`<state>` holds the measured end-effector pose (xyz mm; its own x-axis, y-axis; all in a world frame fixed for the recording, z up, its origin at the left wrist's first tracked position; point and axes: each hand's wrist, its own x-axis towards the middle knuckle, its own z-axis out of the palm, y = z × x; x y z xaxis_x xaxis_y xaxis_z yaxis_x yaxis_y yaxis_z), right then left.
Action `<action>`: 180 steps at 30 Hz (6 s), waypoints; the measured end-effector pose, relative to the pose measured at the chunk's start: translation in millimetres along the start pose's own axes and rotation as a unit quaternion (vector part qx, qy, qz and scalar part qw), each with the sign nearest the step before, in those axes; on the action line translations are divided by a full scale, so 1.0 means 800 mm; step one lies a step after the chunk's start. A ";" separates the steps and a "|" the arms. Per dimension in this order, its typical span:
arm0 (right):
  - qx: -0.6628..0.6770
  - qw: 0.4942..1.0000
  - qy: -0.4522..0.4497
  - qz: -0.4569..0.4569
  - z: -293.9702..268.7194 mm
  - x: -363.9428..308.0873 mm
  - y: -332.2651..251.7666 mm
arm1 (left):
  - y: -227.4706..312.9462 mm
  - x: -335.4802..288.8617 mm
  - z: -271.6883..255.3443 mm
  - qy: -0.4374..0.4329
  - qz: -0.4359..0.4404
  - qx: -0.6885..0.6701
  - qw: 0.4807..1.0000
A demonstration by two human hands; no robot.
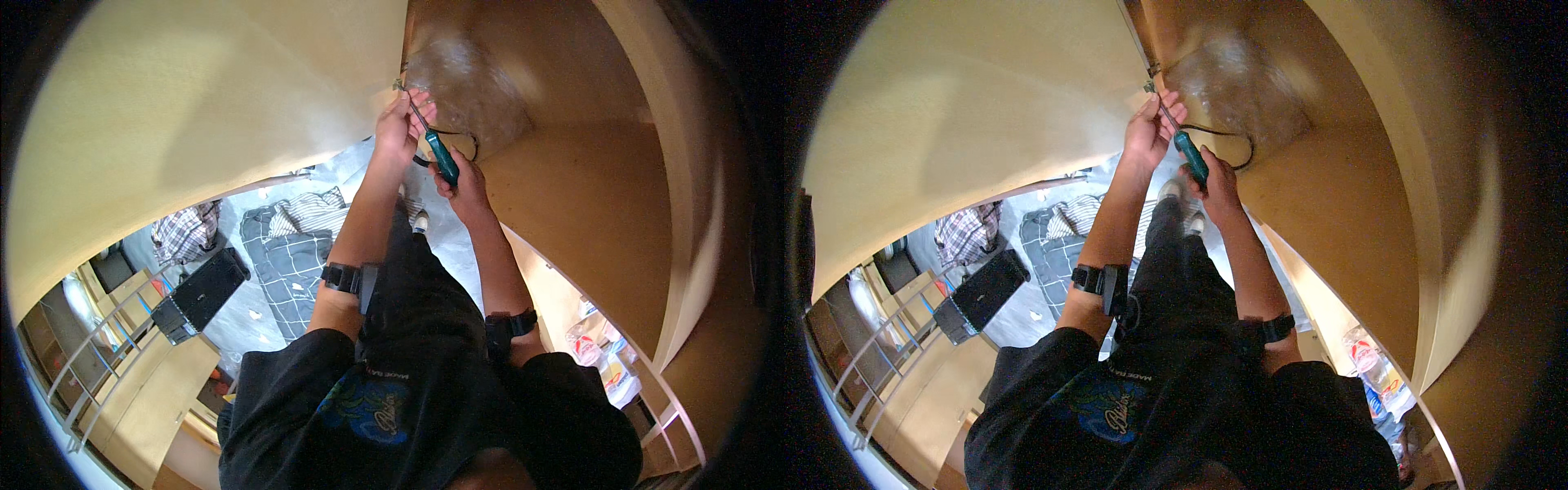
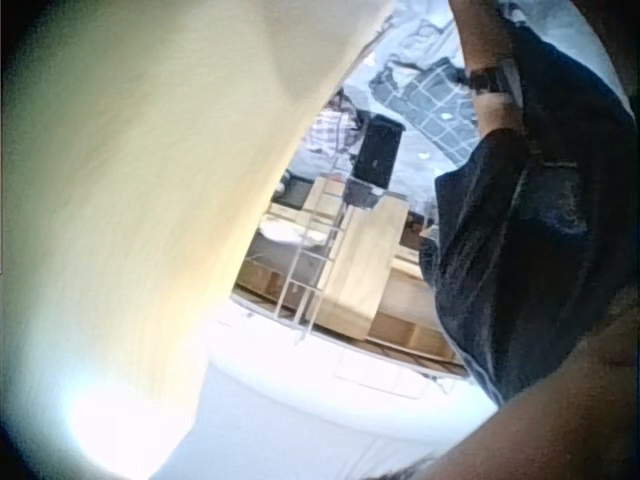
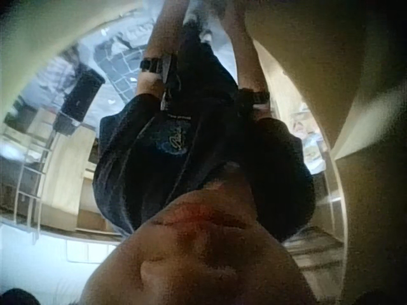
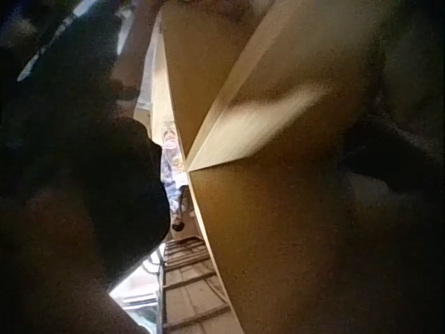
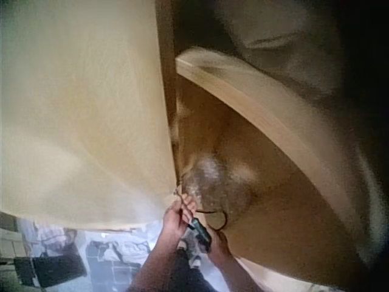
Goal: The person uses a screwdriver to remove screws from a cabinet door hinge, handles a loose hinge, and then uses the screwdriver to reattach a hinge to the inside of a wooden cabinet.
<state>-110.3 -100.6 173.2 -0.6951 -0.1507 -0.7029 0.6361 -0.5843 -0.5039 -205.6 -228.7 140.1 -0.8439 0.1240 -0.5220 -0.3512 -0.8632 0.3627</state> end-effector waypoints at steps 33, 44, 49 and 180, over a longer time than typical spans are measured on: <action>-0.177 0.939 0.182 -0.233 0.019 -0.008 0.067 | 0.011 0.011 -0.012 0.037 0.022 0.158 0.987; 0.157 0.985 -0.070 0.006 -0.017 -0.003 0.053 | 0.016 0.032 -0.016 0.016 -0.034 0.110 0.993; -0.241 0.882 0.235 -0.329 0.040 -0.020 0.055 | 0.016 0.027 -0.013 0.040 -0.037 0.155 0.986; -0.506 0.766 0.113 -0.380 -0.044 -0.392 0.039 | -0.073 -0.336 0.043 -0.051 -0.015 -0.047 0.998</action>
<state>139.5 -43.9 360.2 -0.9905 0.1351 -0.0257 0.0904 0.4989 -0.8619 27.7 -194.7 285.4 -0.8715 0.1961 -0.4494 -0.3424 -0.8995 0.2715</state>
